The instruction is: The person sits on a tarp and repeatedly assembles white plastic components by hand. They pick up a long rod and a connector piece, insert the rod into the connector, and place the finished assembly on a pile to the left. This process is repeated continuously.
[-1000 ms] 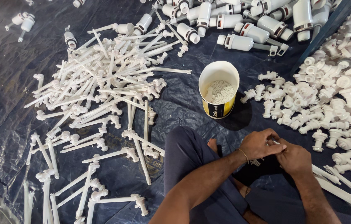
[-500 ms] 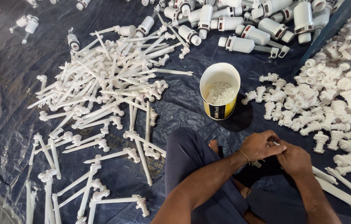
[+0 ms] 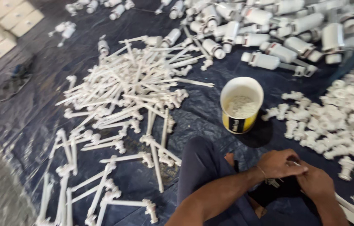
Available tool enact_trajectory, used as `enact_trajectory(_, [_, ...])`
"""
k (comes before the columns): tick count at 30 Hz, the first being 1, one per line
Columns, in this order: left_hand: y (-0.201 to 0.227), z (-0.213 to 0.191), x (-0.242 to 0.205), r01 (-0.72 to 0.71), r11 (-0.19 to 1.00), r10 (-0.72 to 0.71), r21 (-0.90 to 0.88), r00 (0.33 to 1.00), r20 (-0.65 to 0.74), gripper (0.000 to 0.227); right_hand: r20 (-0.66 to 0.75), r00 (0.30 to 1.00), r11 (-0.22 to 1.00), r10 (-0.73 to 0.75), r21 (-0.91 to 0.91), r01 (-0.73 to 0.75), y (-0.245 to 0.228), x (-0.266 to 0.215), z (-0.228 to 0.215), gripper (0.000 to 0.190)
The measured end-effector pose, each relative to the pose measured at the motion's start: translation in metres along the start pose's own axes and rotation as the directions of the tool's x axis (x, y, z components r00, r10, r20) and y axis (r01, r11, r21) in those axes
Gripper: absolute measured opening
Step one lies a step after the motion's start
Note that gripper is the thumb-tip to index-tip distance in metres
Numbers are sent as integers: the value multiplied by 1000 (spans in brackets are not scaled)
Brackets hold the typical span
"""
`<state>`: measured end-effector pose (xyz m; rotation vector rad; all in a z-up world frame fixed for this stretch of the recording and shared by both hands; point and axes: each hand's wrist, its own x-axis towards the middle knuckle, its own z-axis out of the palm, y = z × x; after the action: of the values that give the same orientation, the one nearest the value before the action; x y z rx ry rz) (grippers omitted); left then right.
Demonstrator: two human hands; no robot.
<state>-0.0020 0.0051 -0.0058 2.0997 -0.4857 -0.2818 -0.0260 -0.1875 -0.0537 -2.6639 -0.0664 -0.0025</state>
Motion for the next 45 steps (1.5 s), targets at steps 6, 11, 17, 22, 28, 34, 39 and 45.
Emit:
enact_trajectory(6, [8, -6, -1, 47, 999, -47, -14, 999, 9, 79, 8, 1000, 996, -4, 86, 4, -14, -4, -15, 37])
enact_trajectory(11, [12, -6, -1, 48, 999, -48, -15, 999, 4, 79, 21, 1000, 983, -7, 186, 3, -15, -5, -19, 36])
enact_trajectory(17, [11, -5, -1, 44, 998, -45, -36, 999, -7, 76, 32, 999, 994, -17, 110, 13, -9, -2, -12, 33])
enact_trajectory(22, [13, -6, -1, 63, 997, -62, -40, 998, 2, 75, 17, 1000, 990, -15, 140, 12, -9, 0, -14, 34])
enact_trajectory(28, [14, -7, 1, 64, 995, -61, -72, 998, 35, 78, 24, 999, 987, -29, 159, 24, -12, -1, -16, 35])
enact_trajectory(34, [14, -8, 0, 23, 997, -24, -71, 1000, -1, 74, 29, 997, 985, -64, 160, 59, -1, 0, -10, 32])
enact_trajectory(39, [23, -17, -6, 79, 994, -82, -77, 996, -25, 65, 20, 995, 973, -93, 213, 87, -14, 3, -8, 35])
enact_trajectory(45, [27, -13, 4, 40, 991, -40, -127, 999, 3, 59, -6, 1000, 979, -16, 202, 17, -7, -2, -14, 27])
